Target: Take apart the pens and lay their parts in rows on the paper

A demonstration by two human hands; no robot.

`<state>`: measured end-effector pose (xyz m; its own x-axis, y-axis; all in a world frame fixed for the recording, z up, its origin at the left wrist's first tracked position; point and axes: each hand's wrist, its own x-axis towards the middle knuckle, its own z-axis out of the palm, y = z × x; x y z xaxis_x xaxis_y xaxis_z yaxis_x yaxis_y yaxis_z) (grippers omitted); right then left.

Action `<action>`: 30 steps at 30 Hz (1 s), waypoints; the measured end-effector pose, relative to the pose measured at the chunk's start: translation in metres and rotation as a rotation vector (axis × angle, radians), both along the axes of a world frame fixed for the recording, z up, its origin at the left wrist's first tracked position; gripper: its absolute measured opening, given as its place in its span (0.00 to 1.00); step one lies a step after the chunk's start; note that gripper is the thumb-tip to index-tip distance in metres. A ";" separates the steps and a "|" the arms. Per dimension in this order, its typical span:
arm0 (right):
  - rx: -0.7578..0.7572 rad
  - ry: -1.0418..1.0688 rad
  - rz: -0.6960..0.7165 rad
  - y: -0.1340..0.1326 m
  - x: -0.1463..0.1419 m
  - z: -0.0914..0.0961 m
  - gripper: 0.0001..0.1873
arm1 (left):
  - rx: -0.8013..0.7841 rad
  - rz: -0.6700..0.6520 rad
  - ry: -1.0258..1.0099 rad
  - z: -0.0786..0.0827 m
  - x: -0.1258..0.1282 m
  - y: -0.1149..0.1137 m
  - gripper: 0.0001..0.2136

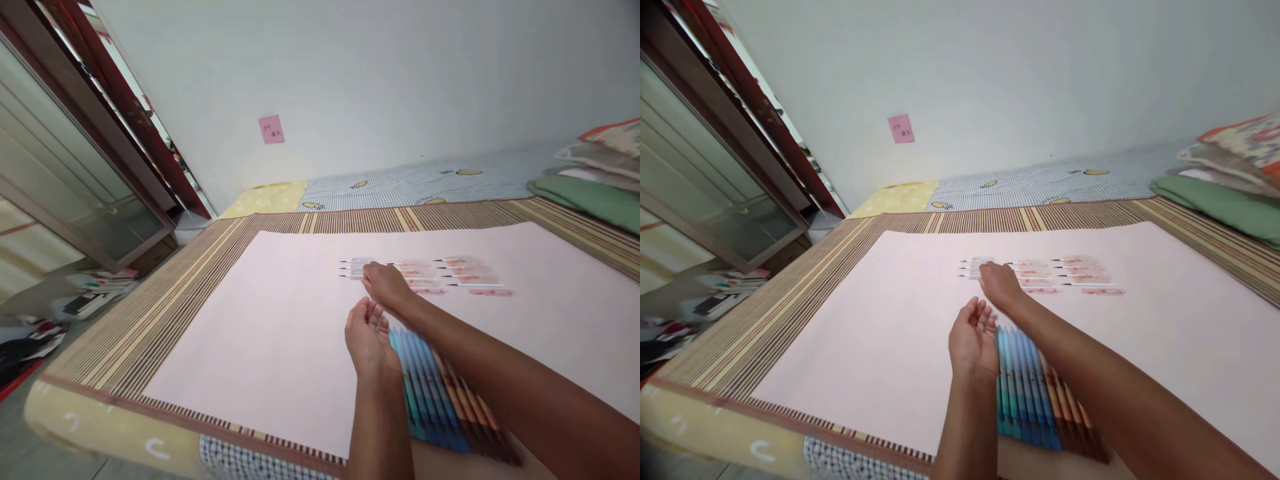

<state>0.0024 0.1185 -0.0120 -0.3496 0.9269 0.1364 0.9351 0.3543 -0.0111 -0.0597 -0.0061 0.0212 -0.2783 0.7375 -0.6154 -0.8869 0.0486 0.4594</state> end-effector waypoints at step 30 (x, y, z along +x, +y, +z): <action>0.193 0.755 -0.026 -0.269 0.146 -0.010 0.13 | 0.096 0.236 0.206 0.000 -0.047 -0.010 0.04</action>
